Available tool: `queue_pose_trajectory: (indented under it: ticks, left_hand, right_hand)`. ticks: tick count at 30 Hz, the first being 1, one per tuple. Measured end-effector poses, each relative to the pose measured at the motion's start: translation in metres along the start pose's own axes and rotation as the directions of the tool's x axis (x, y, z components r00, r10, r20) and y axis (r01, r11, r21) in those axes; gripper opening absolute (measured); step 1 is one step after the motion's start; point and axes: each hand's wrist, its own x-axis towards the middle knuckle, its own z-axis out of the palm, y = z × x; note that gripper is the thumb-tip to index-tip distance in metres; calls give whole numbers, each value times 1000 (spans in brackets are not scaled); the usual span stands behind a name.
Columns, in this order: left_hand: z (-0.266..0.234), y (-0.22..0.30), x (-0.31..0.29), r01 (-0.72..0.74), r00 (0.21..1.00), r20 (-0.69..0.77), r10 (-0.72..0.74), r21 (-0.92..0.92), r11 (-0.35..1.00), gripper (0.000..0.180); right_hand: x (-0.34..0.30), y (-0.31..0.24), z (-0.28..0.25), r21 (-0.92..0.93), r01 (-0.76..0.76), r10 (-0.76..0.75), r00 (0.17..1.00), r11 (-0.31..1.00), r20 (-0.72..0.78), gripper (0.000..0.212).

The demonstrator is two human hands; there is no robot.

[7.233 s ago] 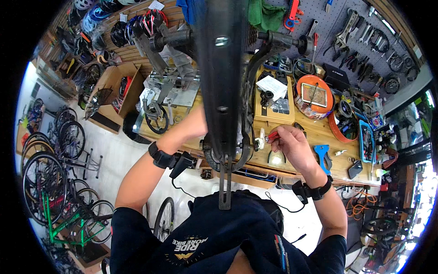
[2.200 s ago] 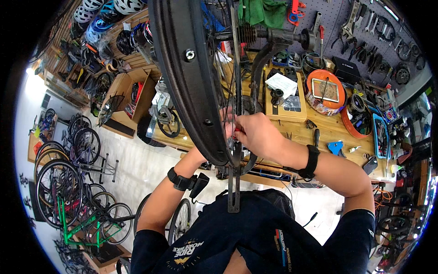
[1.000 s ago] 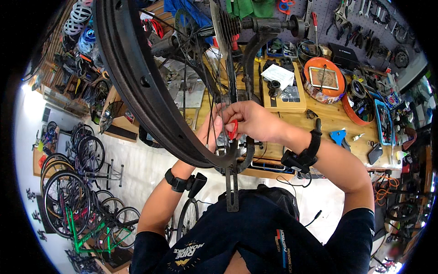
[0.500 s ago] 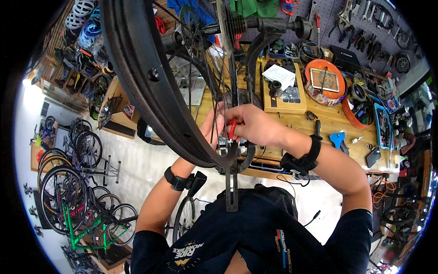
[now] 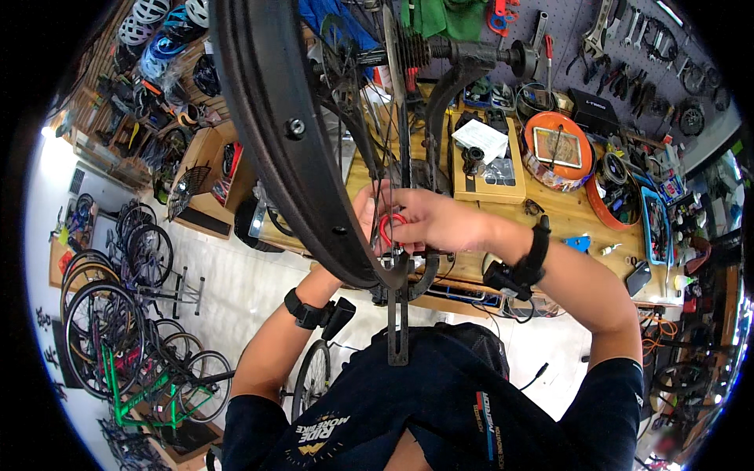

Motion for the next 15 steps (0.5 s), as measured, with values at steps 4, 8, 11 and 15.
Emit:
queue_pose_trajectory:
  ticks: [4,8,11,15]
  left_hand:
    - [-1,6,-4,-91,984,-123,132,292,952,49]
    - [-26,21,-4,103,978,171,-117,87,991,38]
    - [-9,39,-3,139,980,125,-156,134,981,30]
    - [4,51,4,66,995,41,-86,352,934,29]
  right_hand:
    - [-4,6,-9,110,-87,89,996,990,-20,25]
    - [-19,-9,3,-589,-28,-152,955,808,-254,27]
    - [-24,-6,3,-693,65,-260,949,718,-180,30]
    - [-31,1,-27,-731,-84,-116,969,677,-219,28]
